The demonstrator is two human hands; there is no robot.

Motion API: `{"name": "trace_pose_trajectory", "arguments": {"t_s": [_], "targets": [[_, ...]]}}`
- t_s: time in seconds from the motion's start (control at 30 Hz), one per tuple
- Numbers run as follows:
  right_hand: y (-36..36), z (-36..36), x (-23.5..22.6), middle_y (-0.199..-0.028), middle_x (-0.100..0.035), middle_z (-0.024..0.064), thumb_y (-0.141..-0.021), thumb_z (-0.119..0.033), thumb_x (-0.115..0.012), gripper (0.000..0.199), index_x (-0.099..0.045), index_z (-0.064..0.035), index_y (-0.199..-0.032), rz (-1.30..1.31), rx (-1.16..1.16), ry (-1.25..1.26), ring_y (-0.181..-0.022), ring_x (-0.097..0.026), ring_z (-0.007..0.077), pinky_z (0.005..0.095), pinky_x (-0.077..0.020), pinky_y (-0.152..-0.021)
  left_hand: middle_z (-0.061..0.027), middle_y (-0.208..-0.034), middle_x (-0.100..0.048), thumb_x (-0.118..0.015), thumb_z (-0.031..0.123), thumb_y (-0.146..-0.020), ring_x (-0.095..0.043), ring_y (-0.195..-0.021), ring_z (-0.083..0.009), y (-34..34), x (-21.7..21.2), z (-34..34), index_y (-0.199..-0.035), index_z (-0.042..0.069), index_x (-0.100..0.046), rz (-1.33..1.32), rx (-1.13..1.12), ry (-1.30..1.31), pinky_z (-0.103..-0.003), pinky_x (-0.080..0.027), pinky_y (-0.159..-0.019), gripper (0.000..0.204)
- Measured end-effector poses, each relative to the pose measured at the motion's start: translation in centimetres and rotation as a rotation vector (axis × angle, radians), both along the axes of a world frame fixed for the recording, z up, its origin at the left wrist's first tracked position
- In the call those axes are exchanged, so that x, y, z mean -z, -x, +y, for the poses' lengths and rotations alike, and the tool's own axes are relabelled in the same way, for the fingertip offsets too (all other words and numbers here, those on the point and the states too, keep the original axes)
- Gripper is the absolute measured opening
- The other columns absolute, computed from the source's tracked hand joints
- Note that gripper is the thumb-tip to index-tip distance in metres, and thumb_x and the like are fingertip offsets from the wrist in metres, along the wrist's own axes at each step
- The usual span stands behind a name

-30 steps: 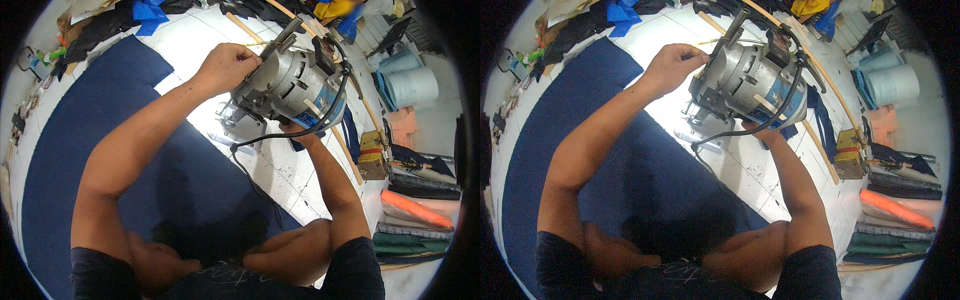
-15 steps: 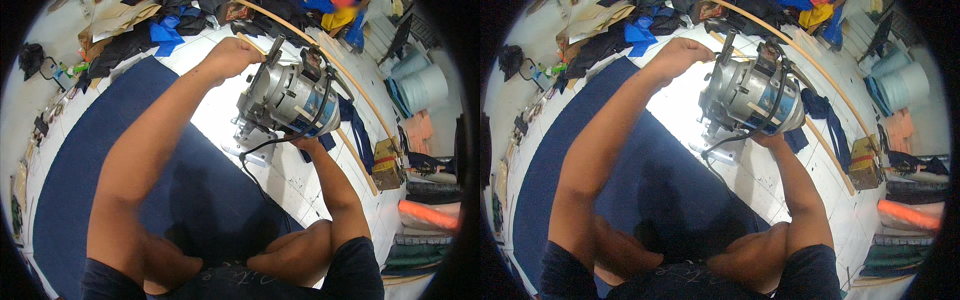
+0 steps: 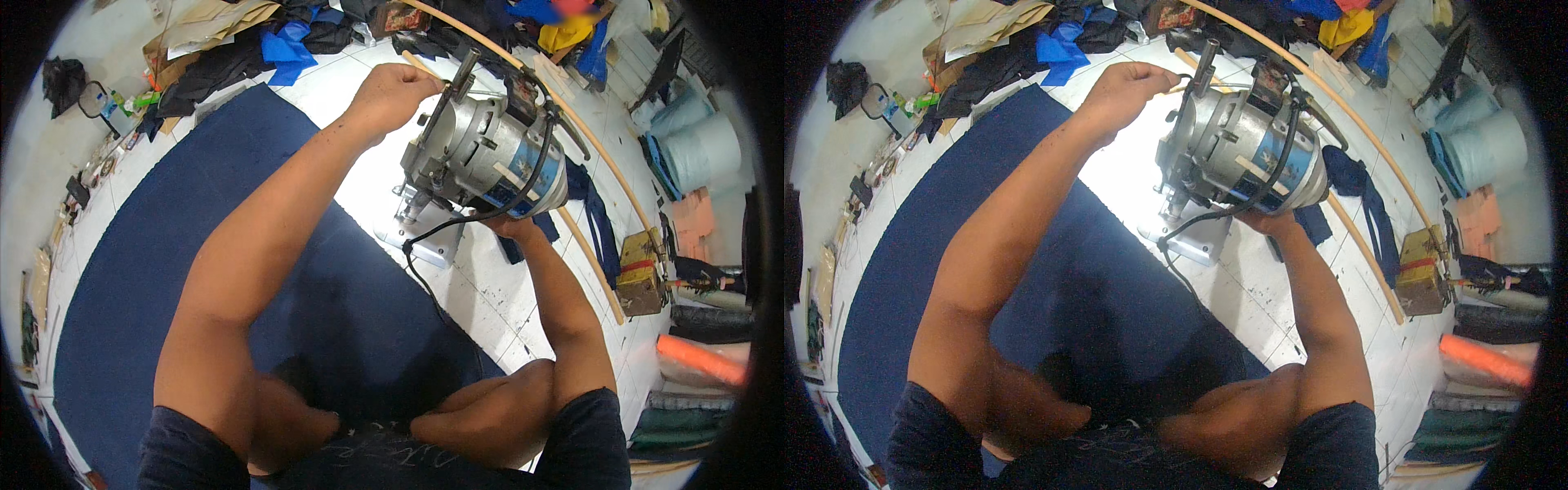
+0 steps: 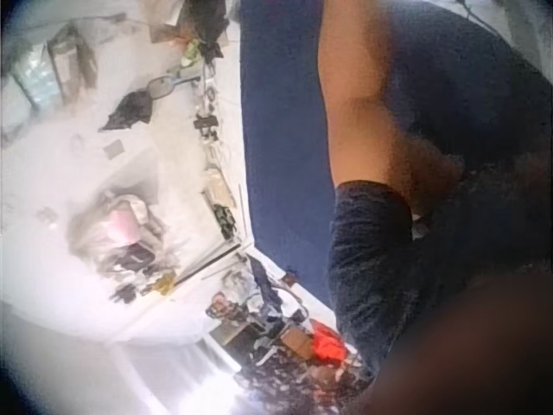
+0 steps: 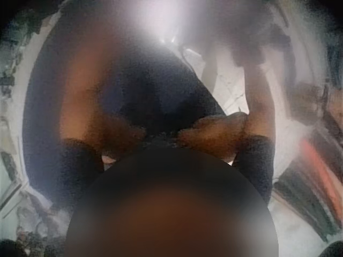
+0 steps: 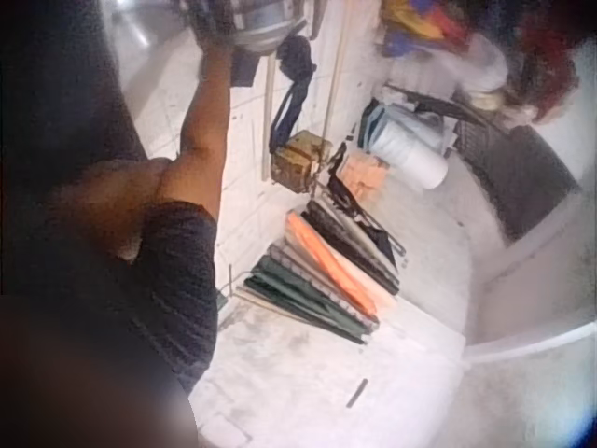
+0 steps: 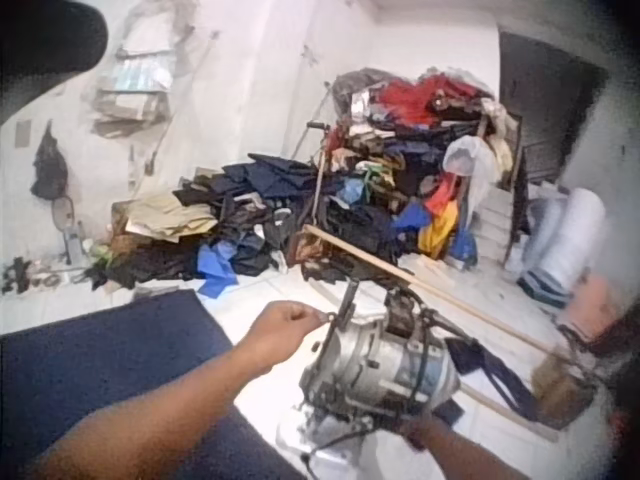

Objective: The person uses an electric fabric cutting machine to cut a large piece of blue fabric on the floor. They guide the machine along the material, then remove and set aside the cut strips.

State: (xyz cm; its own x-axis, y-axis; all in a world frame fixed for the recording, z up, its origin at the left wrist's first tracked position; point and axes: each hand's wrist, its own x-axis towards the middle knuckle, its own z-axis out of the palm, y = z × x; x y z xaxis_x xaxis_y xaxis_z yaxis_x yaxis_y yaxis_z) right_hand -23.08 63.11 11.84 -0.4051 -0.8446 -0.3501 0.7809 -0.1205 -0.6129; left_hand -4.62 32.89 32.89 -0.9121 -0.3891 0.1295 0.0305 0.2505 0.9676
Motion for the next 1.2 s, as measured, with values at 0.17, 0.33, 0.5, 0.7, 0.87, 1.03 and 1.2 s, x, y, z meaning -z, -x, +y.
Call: {"name": "trace_pose_trajectory", "arguments": {"t_s": [0.17, 0.33, 0.5, 0.7, 0.87, 1.03, 1.2], "targets": [[-0.8, -1.0, -0.8, -0.144, -0.051, 0.0077, -0.094, -0.051, -0.053, 0.052, -0.054, -0.0223, -0.138, 1.994, -0.520, -0.873, -0.137, -0.041, 0.0311, 0.0453, -0.0265, -0.118, -0.0058, -0.101, -0.070, -0.068, 0.031, -0.089, -0.058, -0.093, -0.0144, 1.0, 1.7, -1.3, -0.109, 0.006, -0.073, 0.113, 0.046, -0.014, -0.030, -0.044, -0.085, 0.032], [-2.0, -2.3, -1.3, -0.141, -0.053, 0.0068, -0.093, -0.049, -0.055, 0.051, -0.055, -0.0214, -0.135, 1.795, -0.482, -0.806, -0.133, -0.044, 0.0305, 0.0452, -0.0288, -0.117, -0.0048, -0.106, -0.068, -0.066, 0.035, -0.088, -0.052, -0.097, -0.0179, 0.3, 1.8, -1.9, -0.111, 0.009, -0.073, 0.083, 0.014, 0.023, -0.032, -0.040, -0.091, 0.036], [2.4, 2.6, 0.8, -0.139, -0.054, 0.0059, -0.091, -0.048, -0.059, 0.048, -0.058, -0.0233, -0.132, 1.521, -0.271, -0.654, -0.132, -0.045, 0.0300, 0.0448, -0.0306, -0.115, -0.0024, -0.104, -0.068, -0.065, 0.032, -0.088, -0.051, -0.096, -0.0179, 1.7, 0.9, 0.8, -0.112, 0.010, -0.073, 0.114, 0.045, 0.018, -0.033, -0.039, -0.092, 0.034], [-2.1, -1.4, -2.1, -0.143, -0.050, 0.0080, -0.093, -0.047, -0.056, 0.051, -0.052, -0.0211, -0.138, 1.899, -0.442, -0.933, -0.134, -0.042, 0.0310, 0.0449, -0.0301, -0.117, -0.0030, -0.105, -0.068, -0.066, 0.032, -0.087, -0.051, -0.095, -0.0181, 0.8, 1.5, -1.2, -0.111, 0.008, -0.073, 0.077, 0.003, 0.041, -0.034, -0.039, -0.092, 0.035], [-1.3, 0.1, -3.2, -0.147, -0.045, 0.0103, -0.097, -0.046, -0.048, 0.054, -0.045, -0.0175, -0.143, 1.588, -0.424, -0.842, -0.137, -0.039, 0.0317, 0.0451, -0.0293, -0.118, -0.0057, -0.108, -0.067, -0.067, 0.035, -0.086, -0.052, -0.102, -0.0202, 1.4, 1.0, 0.2, -0.112, 0.008, -0.072, 0.084, 0.039, -0.002, -0.036, -0.038, -0.097, 0.038], [-2.3, -0.3, -3.3, -0.147, -0.048, 0.0064, -0.092, -0.055, -0.055, 0.053, -0.054, -0.0272, -0.138, 1.969, -0.494, -0.994, -0.138, -0.038, 0.0323, 0.0474, -0.0263, -0.118, -0.0093, -0.106, -0.068, -0.067, 0.034, -0.087, -0.055, -0.107, -0.0222, 0.4, 0.7, 0.3, -0.112, 0.008, -0.073, 0.097, 0.039, 0.060, -0.039, -0.038, -0.100, 0.036], [-2.3, -0.8, -3.8, -0.150, -0.044, 0.0080, -0.096, -0.055, -0.047, 0.056, -0.048, -0.0242, -0.143, 1.845, -0.628, -1.036, -0.140, -0.037, 0.0313, 0.0482, -0.0263, -0.119, -0.0122, -0.103, -0.070, -0.065, 0.026, -0.090, -0.060, -0.102, -0.0220, 0.7, 1.2, 0.2, -0.110, 0.007, -0.074, 0.060, 0.003, 0.089, -0.038, -0.041, -0.097, 0.029]]}}
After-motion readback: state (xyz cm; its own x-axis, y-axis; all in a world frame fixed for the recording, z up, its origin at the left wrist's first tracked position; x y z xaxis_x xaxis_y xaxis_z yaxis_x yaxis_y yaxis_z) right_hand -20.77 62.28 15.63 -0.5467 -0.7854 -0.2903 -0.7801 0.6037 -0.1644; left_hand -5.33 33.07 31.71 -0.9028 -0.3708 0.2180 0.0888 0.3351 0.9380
